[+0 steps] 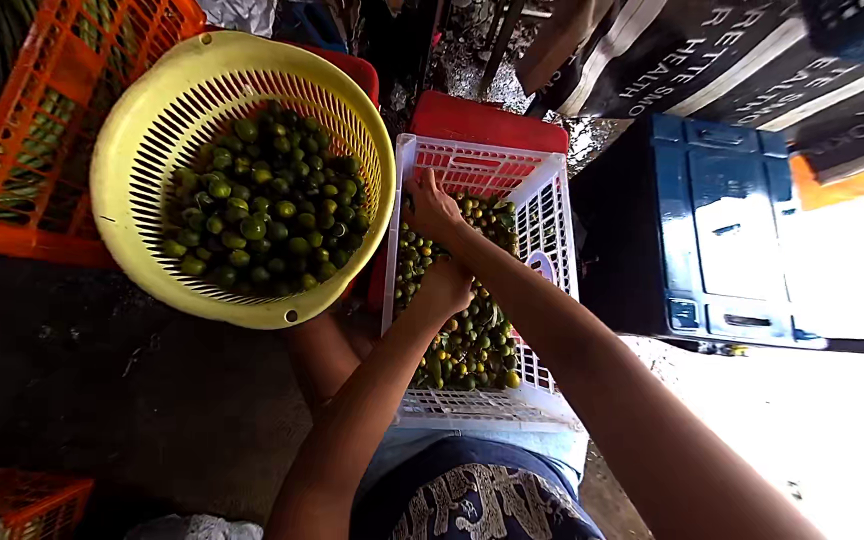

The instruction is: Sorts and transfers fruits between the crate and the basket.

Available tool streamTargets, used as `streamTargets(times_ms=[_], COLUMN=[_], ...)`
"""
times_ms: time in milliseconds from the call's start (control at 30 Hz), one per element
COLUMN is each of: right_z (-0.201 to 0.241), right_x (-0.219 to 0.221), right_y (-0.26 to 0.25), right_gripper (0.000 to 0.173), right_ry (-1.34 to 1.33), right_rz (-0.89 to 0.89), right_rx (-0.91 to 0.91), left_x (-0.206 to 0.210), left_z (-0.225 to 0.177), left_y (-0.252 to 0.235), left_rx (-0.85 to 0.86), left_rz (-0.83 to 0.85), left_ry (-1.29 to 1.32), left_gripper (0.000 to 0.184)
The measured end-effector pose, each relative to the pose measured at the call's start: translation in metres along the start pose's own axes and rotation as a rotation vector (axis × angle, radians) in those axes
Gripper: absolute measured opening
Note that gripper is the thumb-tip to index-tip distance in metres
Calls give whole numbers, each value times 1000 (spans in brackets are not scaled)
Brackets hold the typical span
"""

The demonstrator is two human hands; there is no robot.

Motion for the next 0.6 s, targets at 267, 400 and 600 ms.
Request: streamTargets(times_ms=[267, 400, 600], right_z=[1, -5, 6], right_x=[21, 23, 14], right_y=[2, 4, 4], right_gripper=[50, 47, 52], right_ry=[382, 243, 293], right_rz=[-84, -155, 63], right_rx=[-273, -282, -139], left_x=[-9, -18, -26], left_z=[6, 8, 11], left_y=[1, 10, 14], left_rx=[-133, -149, -140], left_rz=[224, 214, 208], left_ry=[133, 207, 191], left_gripper=[39, 42, 36])
Point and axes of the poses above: each hand's wrist, its own y-axis away from the middle knuckle, its own x-axis out of the palm, z = x × y, the point moved 5 cm from there along -y, towards the middle knuckle, and after that the axes turned 7 degrees about -y, right-handed, at the moved point
